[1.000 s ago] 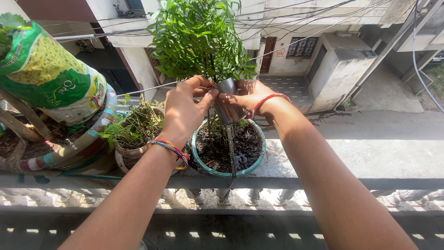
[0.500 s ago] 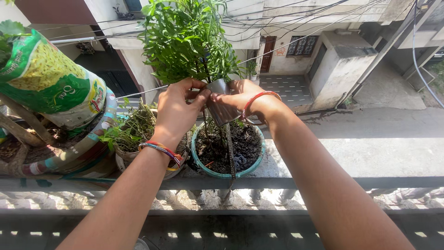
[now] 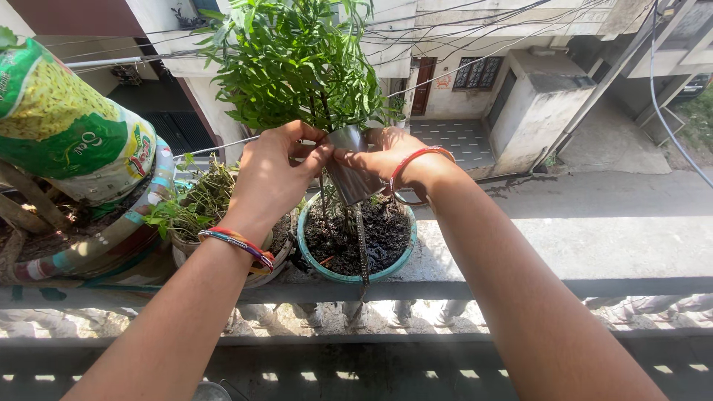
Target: The person scoops water from a metal bucket using a small metal cup and pours it into several potted plants on a balcony. The person waters each plant multiple times, moving between pots and occasionally adjusting the plants.
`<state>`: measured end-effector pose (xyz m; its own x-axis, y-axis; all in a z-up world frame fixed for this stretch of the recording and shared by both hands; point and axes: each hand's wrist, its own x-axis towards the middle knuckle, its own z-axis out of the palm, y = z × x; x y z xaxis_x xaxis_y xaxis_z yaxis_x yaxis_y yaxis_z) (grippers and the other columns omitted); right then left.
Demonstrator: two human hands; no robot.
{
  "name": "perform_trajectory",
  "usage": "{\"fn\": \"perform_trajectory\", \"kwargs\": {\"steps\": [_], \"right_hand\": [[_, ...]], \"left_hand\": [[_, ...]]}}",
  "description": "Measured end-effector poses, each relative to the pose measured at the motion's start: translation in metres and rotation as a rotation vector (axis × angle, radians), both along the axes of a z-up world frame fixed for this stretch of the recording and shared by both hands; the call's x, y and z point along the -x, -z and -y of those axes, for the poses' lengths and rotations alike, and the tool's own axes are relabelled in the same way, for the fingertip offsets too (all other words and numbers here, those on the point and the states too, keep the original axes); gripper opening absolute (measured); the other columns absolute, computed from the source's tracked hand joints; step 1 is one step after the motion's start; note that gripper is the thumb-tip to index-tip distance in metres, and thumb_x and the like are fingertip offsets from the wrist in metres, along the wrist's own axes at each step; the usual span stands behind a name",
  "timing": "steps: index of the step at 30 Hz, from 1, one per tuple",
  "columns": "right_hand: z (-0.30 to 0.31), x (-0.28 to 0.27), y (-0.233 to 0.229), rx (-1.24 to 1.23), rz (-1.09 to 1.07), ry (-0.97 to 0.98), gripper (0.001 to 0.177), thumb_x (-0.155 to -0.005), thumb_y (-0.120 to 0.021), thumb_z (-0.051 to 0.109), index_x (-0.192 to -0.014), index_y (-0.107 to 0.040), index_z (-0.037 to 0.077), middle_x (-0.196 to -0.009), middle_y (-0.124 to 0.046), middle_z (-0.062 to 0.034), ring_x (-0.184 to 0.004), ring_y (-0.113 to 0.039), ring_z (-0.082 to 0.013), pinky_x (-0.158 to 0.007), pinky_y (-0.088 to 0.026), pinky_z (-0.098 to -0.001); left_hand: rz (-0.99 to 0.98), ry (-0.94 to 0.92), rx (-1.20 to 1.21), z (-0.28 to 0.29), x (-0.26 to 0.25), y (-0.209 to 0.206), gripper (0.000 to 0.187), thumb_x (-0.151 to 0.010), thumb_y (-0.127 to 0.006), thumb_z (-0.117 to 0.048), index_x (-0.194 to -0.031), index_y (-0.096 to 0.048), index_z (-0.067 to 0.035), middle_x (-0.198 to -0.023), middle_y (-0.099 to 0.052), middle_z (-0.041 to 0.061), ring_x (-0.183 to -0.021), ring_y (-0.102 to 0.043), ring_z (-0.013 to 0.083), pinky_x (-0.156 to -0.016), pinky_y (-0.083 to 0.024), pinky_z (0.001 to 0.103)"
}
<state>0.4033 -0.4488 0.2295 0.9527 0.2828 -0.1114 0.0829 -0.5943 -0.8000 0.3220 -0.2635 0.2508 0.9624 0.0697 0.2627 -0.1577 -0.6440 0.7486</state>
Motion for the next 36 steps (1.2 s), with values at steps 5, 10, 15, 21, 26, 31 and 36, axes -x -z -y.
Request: {"fn": "perform_trajectory", "kwargs": {"steps": [5, 10, 15, 21, 26, 31, 36], "right_hand": [[0.0, 0.007, 0.001, 0.017, 0.038, -0.036, 0.065, -0.073, -0.08, 0.054, -0.122, -0.071, 0.013, -0.105, -0.079, -0.0061, -0.091, -0.074, -0.013, -0.076, -0.058, -0.0313], [0.0, 0.001, 0.009, 0.132, 0.016, -0.015, 0.063, -0.078, -0.08, 0.055, -0.12, -0.07, 0.008, -0.106, -0.078, -0.009, -0.094, -0.073, -0.0166, -0.079, -0.056, -0.0314], [0.002, -0.002, 0.015, -0.043, 0.058, -0.086, 0.062, -0.076, -0.081, 0.046, -0.121, -0.069, 0.006, -0.104, -0.08, -0.0106, -0.093, -0.075, -0.0169, -0.077, -0.058, -0.0315], [0.004, -0.002, 0.017, 0.055, 0.07, -0.045, 0.065, -0.082, -0.081, 0.047, -0.126, -0.067, 0.001, -0.105, -0.078, -0.013, -0.094, -0.075, -0.0183, -0.08, -0.058, -0.0317], [0.006, 0.005, 0.024, -0.115, 0.167, -0.115, 0.061, -0.081, -0.078, 0.029, -0.132, -0.06, 0.001, -0.112, -0.077, -0.0095, -0.101, -0.074, -0.0155, -0.086, -0.058, -0.0291], [-0.007, 0.022, 0.03, -0.383, 0.195, -0.078, 0.066, -0.076, -0.088, 0.026, -0.13, -0.057, 0.002, -0.115, -0.075, -0.0093, -0.107, -0.069, -0.0158, -0.092, -0.054, -0.0297], [-0.013, 0.041, 0.033, -0.299, 0.282, -0.045, 0.075, -0.077, -0.087, 0.037, -0.134, -0.055, 0.002, -0.115, -0.074, -0.011, -0.107, -0.071, -0.0188, -0.094, -0.055, -0.0332]], "left_hand": [[0.052, 0.009, 0.009, -0.001, 0.008, 0.0, 0.027, -0.09, -0.074, -0.02, -0.113, -0.071, -0.006, -0.097, -0.08, 0.007, -0.085, -0.078, 0.015, -0.078, -0.061, 0.03], [0.051, 0.038, -0.046, -0.001, 0.008, 0.001, 0.028, -0.089, -0.075, -0.018, -0.115, -0.073, -0.007, -0.102, -0.08, 0.008, -0.091, -0.077, 0.0162, -0.078, -0.061, 0.031], [0.034, 0.019, 0.006, 0.002, 0.009, 0.002, 0.029, -0.09, -0.074, -0.018, -0.115, -0.072, -0.006, -0.105, -0.079, 0.01, -0.09, -0.078, 0.0168, -0.078, -0.062, 0.029], [0.081, 0.036, -0.031, 0.001, 0.009, 0.005, 0.029, -0.09, -0.074, -0.019, -0.115, -0.073, -0.004, -0.104, -0.079, 0.01, -0.088, -0.079, 0.0168, -0.079, -0.062, 0.029], [0.022, 0.093, -0.09, -0.009, 0.005, 0.001, 0.032, -0.089, -0.077, -0.023, -0.115, -0.073, -0.005, -0.104, -0.079, 0.007, -0.087, -0.078, 0.0166, -0.078, -0.061, 0.03], [-0.023, 0.138, -0.042, -0.025, 0.005, 0.0, 0.035, -0.087, -0.077, -0.024, -0.117, -0.073, -0.007, -0.101, -0.08, 0.007, -0.089, -0.078, 0.0136, -0.077, -0.06, 0.029], [-0.048, 0.229, 0.103, -0.038, 0.011, 0.003, 0.037, -0.087, -0.077, -0.024, -0.119, -0.073, -0.007, -0.103, -0.081, 0.007, -0.091, -0.076, 0.0137, -0.078, -0.06, 0.027]]}}
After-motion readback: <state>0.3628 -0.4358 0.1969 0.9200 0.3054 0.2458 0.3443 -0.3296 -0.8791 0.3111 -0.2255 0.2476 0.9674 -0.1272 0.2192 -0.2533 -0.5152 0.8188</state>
